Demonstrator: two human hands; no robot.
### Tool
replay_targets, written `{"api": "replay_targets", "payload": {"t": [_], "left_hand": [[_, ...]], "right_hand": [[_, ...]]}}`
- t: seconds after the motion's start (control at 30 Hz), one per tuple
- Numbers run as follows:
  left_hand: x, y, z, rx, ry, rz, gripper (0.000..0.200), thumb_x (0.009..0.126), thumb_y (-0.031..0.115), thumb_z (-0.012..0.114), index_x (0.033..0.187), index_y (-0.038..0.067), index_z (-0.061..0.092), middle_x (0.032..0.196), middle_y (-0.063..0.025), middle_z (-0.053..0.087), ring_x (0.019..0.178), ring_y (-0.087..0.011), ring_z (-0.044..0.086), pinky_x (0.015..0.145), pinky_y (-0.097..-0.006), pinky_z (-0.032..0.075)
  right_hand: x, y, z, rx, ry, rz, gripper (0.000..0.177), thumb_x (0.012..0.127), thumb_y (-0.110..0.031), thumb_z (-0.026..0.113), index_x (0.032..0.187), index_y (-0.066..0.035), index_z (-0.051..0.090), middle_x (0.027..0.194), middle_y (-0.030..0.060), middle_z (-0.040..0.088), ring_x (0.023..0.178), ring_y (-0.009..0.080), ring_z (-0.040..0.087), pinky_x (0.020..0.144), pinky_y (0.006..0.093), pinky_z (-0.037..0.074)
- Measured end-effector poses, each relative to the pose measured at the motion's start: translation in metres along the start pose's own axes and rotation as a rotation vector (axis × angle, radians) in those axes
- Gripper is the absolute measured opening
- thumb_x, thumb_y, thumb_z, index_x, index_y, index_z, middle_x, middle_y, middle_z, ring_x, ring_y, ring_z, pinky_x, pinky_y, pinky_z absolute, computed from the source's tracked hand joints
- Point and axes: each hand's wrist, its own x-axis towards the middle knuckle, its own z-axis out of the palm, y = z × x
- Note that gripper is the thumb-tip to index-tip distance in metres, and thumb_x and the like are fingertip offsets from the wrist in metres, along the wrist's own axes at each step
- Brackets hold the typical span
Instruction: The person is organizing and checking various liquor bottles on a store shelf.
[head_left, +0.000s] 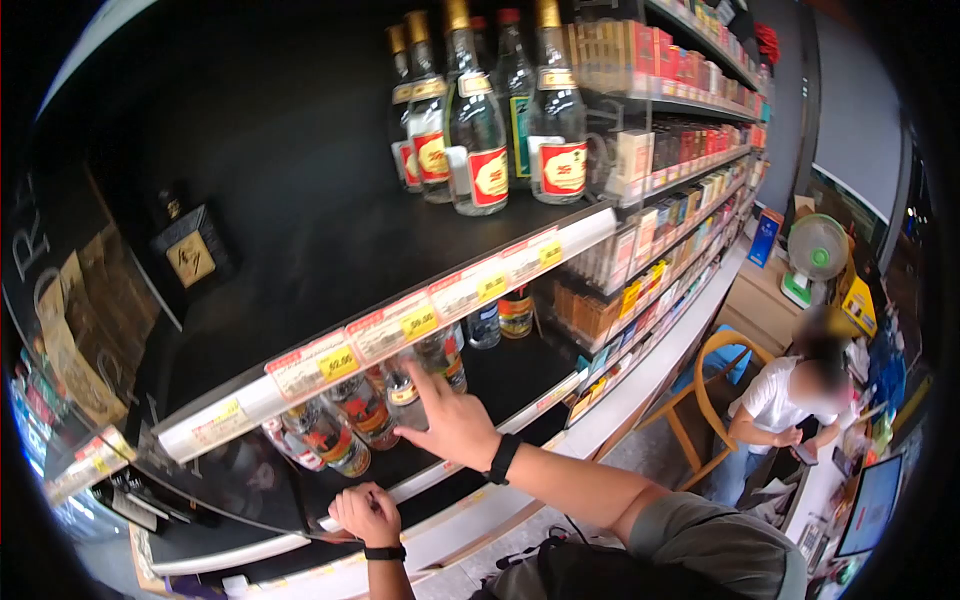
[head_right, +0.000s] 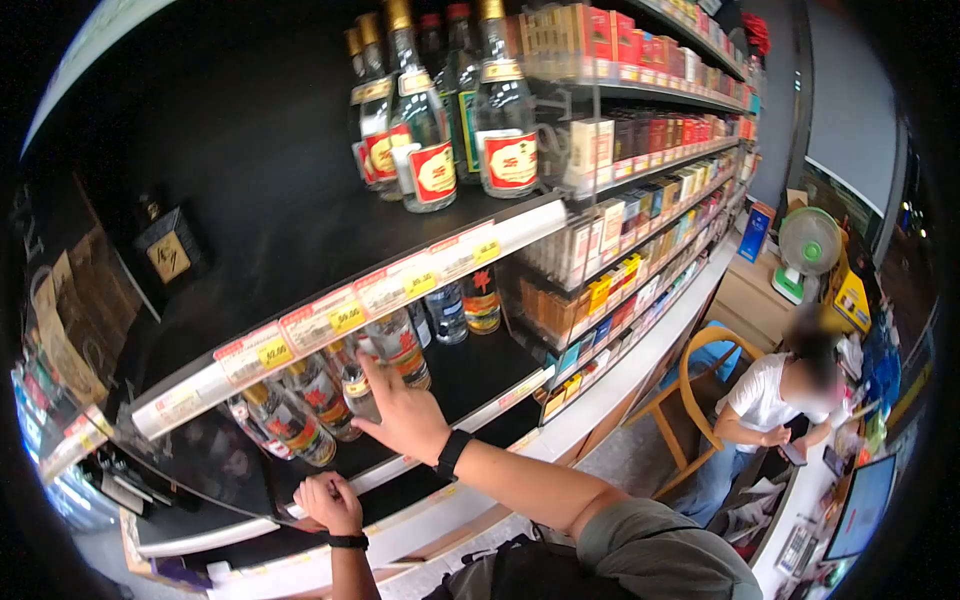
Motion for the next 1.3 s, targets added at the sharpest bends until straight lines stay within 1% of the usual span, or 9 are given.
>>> {"api": "replay_targets", "payload": {"t": [0.17,0.3,0.33,0.57,0.73,0.97,1.03,1.23,1.3], "left_hand": [[0.001,0.004,-0.003,-0.004,-0.046,-0.021,0.008,0.081,0.006,0.066,0.081,0.012,0.060,0.078,-0.0063,0.058,0.073,-0.0302,0.055,0.081,-0.0445,0.039],[0.001,0.004,-0.002,0.014,-0.067,0.027,0.007,0.085,0.006,0.064,0.082,0.010,0.059,0.076,-0.0065,0.055,0.074,-0.0295,0.052,0.079,-0.0434,0.037],[0.000,0.005,-0.002,0.028,-0.077,0.000,0.007,0.085,0.006,0.064,0.082,0.010,0.059,0.077,-0.0065,0.055,0.074,-0.0294,0.052,0.078,-0.0430,0.036],[0.002,0.008,0.004,0.069,-0.029,-0.062,0.004,0.081,0.007,0.061,0.080,0.010,0.059,0.075,-0.0071,0.053,0.072,-0.0307,0.051,0.077,-0.0437,0.036],[-0.001,0.004,0.005,0.098,-0.039,-0.065,0.004,0.081,0.008,0.061,0.080,0.011,0.058,0.076,-0.0088,0.053,0.073,-0.0325,0.051,0.078,-0.0447,0.037],[0.000,0.002,0.007,0.141,-0.033,-0.090,0.006,0.080,0.009,0.061,0.078,0.011,0.056,0.074,-0.0076,0.054,0.073,-0.0322,0.052,0.078,-0.0452,0.037],[-0.002,0.003,0.007,0.139,-0.018,-0.033,0.009,0.083,0.008,0.061,0.078,0.011,0.055,0.072,-0.0064,0.048,0.069,-0.0289,0.046,0.075,-0.0432,0.034],[0.002,0.008,0.004,0.139,-0.024,-0.067,0.006,0.079,0.009,0.061,0.077,0.011,0.055,0.075,-0.0071,0.055,0.074,-0.0311,0.053,0.078,-0.0448,0.038],[0.000,0.004,0.005,0.121,-0.023,-0.072,0.006,0.078,0.008,0.061,0.077,0.011,0.056,0.076,-0.0064,0.055,0.074,-0.0306,0.054,0.079,-0.0448,0.038]], "right_hand": [[-0.009,0.000,0.005,0.016,-0.069,0.081,0.113,0.084,-0.048,0.084,0.165,0.001,0.022,0.139,0.0315,0.060,0.091,0.0412,0.075,0.066,0.0427,0.062],[-0.011,0.008,0.010,0.109,-0.101,0.104,0.104,0.090,-0.041,0.081,0.164,0.002,0.022,0.145,0.0341,0.055,0.096,0.0420,0.075,0.071,0.0433,0.063],[-0.014,0.011,0.014,0.146,-0.001,0.044,0.099,0.091,-0.037,0.080,0.163,0.002,0.024,0.147,0.0329,0.054,0.098,0.0417,0.075,0.076,0.0439,0.062],[-0.023,0.025,0.013,0.341,0.033,-0.049,0.097,0.090,-0.032,0.082,0.161,0.002,0.027,0.153,0.0294,0.052,0.101,0.0420,0.074,0.081,0.0447,0.062],[-0.034,0.034,-0.001,0.440,-0.038,-0.051,0.088,0.087,-0.030,0.086,0.156,-0.001,0.039,0.148,0.0257,0.058,0.123,0.0404,0.067,0.101,0.0452,0.057],[-0.050,0.049,-0.012,0.530,-0.151,-0.157,0.083,0.087,-0.027,0.086,0.155,-0.006,0.042,0.151,0.0201,0.056,0.132,0.0378,0.062,0.108,0.0451,0.053],[-0.059,0.056,-0.014,0.536,-0.181,-0.191,0.083,0.087,-0.026,0.086,0.155,-0.005,0.042,0.155,0.0181,0.054,0.136,0.0361,0.059,0.111,0.0448,0.052],[-0.076,0.077,-0.040,0.647,-0.082,-0.325,0.082,0.079,-0.007,0.085,0.151,-0.004,0.045,0.156,0.0164,0.053,0.141,0.0354,0.056,0.111,0.0436,0.053],[-0.081,0.088,-0.055,0.815,-0.083,-0.293,0.078,0.078,0.000,0.084,0.148,-0.009,0.047,0.153,0.0207,0.054,0.141,0.0380,0.056,0.112,0.0433,0.052]]}}
